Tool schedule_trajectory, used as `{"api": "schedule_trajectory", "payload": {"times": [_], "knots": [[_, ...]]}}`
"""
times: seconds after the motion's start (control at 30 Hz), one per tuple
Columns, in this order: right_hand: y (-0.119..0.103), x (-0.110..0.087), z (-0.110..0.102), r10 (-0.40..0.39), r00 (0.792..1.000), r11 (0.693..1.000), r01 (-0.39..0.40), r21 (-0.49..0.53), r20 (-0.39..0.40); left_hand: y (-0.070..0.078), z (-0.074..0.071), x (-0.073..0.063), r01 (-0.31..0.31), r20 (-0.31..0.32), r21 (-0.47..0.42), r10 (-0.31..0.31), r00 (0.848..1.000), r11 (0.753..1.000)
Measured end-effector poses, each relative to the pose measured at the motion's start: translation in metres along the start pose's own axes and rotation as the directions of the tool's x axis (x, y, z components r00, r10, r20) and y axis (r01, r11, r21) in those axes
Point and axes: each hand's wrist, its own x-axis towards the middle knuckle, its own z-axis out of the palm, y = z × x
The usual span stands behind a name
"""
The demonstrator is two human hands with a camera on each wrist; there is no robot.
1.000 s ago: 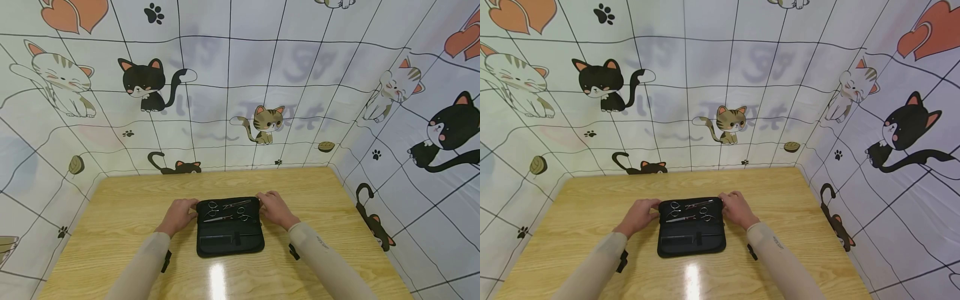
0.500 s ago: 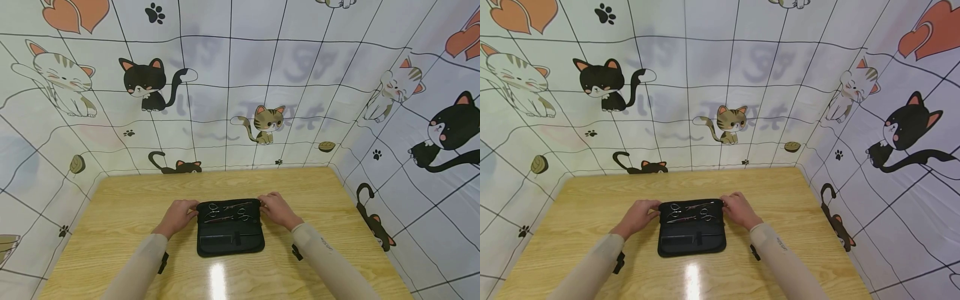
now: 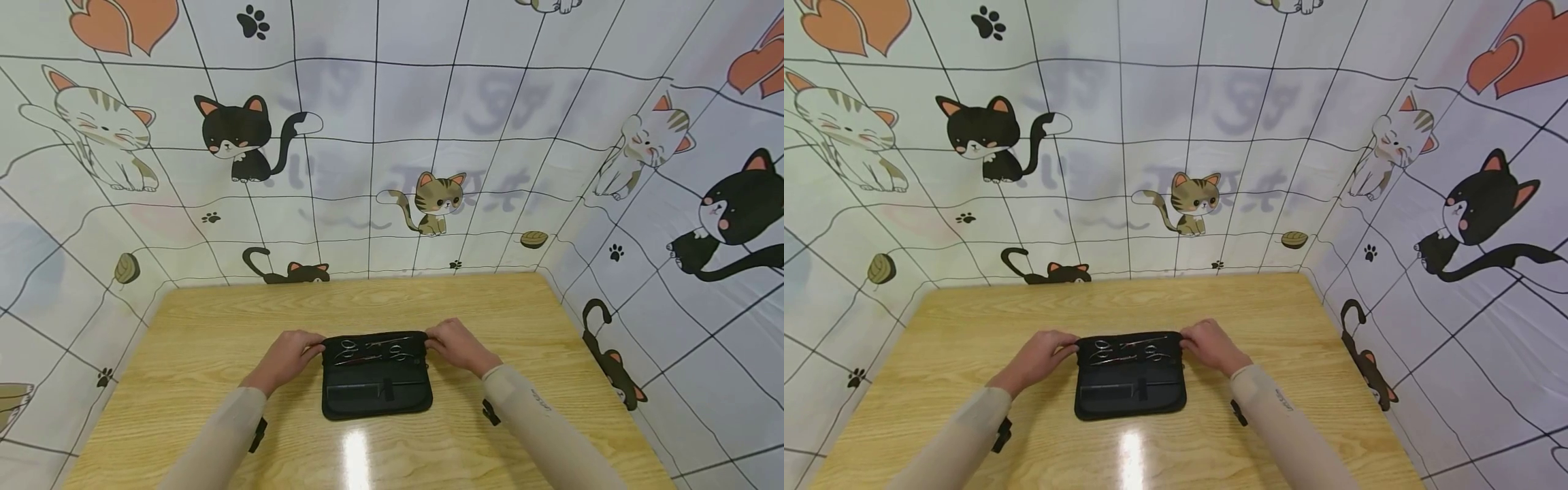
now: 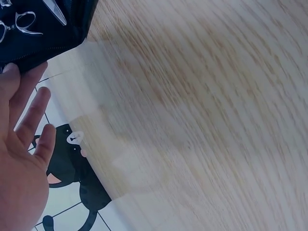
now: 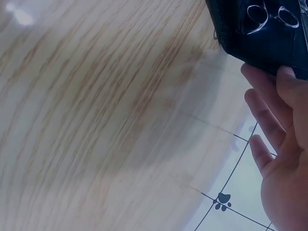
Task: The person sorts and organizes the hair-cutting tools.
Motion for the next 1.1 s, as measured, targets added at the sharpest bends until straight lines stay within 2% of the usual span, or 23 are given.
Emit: {"api": "schedule_trajectory", "payload": {"times": [0.17,0.27,0.4,0.53,0.83,1.1], "knots": [[0.003,-0.004,0.000,-0.031,0.998,0.996,0.027,0.086,0.048,0.000,-0.002,-0.005,0.040,0.094,-0.051,-0.035,0.995,0.998],[0.005,-0.008,0.000,-0.021,0.995,0.989,0.007,0.149,0.093,0.001,-0.003,-0.008,0.091,0.150,-0.094,-0.076,0.986,0.991],[0.005,-0.010,-0.001,0.006,0.988,0.977,-0.039,0.209,0.157,0.003,-0.003,-0.011,0.125,0.195,-0.133,-0.097,0.976,0.983],[0.005,-0.012,-0.003,0.022,0.980,0.965,-0.073,0.252,0.198,0.005,-0.005,-0.013,0.134,0.221,-0.162,-0.097,0.970,0.978],[-0.001,-0.019,-0.002,0.083,0.967,0.948,-0.152,0.280,0.242,0.005,-0.005,-0.020,0.135,0.289,-0.250,-0.059,0.955,0.959],[-0.001,-0.025,-0.002,0.047,0.960,0.947,-0.131,0.293,0.276,0.004,-0.006,-0.025,0.169,0.365,-0.302,-0.050,0.930,0.938]]}}
